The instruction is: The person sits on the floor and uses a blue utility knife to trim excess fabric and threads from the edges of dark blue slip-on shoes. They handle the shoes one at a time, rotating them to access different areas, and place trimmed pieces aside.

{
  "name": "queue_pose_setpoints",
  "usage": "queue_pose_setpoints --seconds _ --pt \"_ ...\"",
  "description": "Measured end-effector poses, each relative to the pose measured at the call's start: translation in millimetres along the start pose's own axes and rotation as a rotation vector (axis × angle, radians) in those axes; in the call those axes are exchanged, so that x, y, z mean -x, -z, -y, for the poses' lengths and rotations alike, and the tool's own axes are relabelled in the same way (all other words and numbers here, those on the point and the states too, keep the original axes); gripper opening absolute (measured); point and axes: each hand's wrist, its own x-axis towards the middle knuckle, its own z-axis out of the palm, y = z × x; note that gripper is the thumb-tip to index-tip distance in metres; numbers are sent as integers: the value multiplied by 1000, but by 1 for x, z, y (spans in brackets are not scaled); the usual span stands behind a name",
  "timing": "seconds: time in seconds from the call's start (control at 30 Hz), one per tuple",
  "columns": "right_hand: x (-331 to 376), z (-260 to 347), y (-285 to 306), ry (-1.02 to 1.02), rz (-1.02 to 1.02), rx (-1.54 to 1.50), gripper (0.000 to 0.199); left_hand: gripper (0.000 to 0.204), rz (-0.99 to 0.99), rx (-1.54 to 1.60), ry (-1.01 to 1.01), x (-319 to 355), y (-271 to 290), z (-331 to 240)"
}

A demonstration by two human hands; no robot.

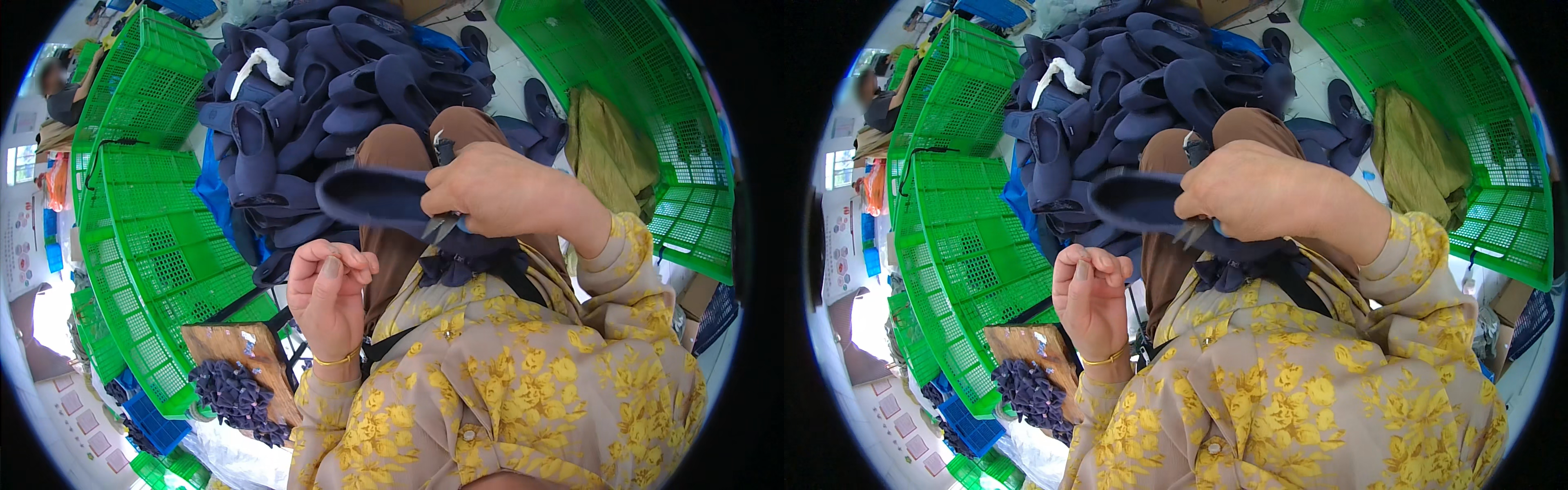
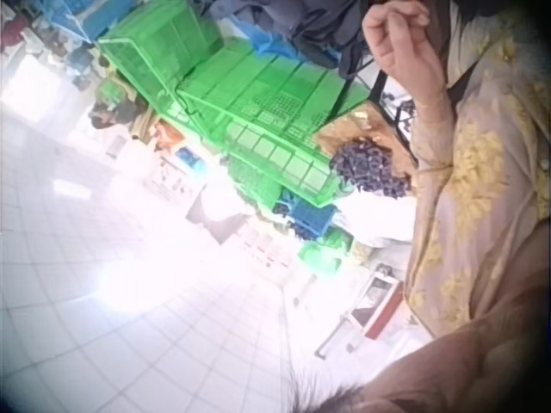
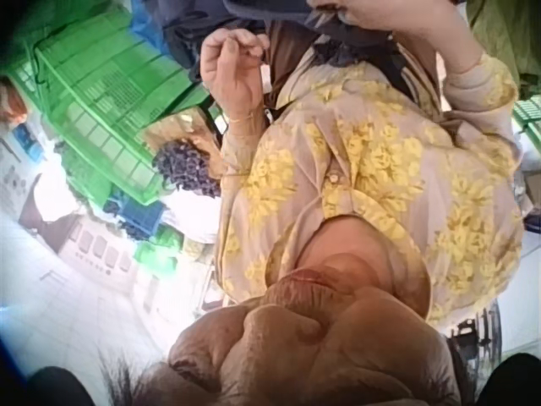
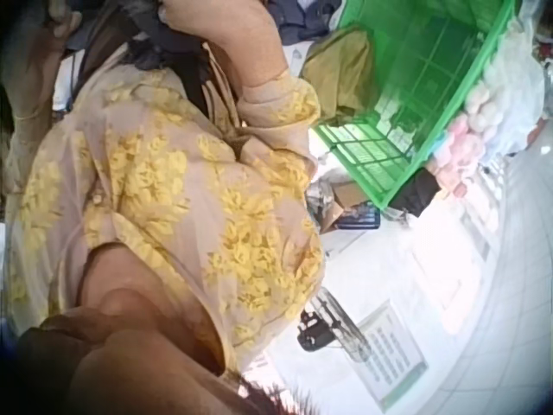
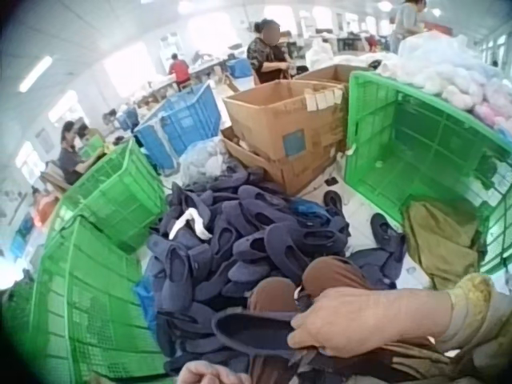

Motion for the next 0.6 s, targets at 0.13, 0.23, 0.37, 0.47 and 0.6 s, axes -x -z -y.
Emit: queue_pose_setpoints --seconds 0.13,0.23,0.37,0.47,0.6 --pt "9 -12 -25 46 -102 42 23 9 64 -58 3 -1 -15 -1" --pt "24 -9 -38 -81 -404 -393 31 9 -45 -545 9 -7 -19 6" --pt "53 5 -53 -244 -621 -660 18 23 351 -1435 -495 -49 -11 14" --pt "63 16 -76 -280 -738 -839 11 38 520 -1634 -533 -76 -19 21" --pt "67 25 -83 -250 -757 -931 10 49 742 -1867 -349 -104 -26 30"
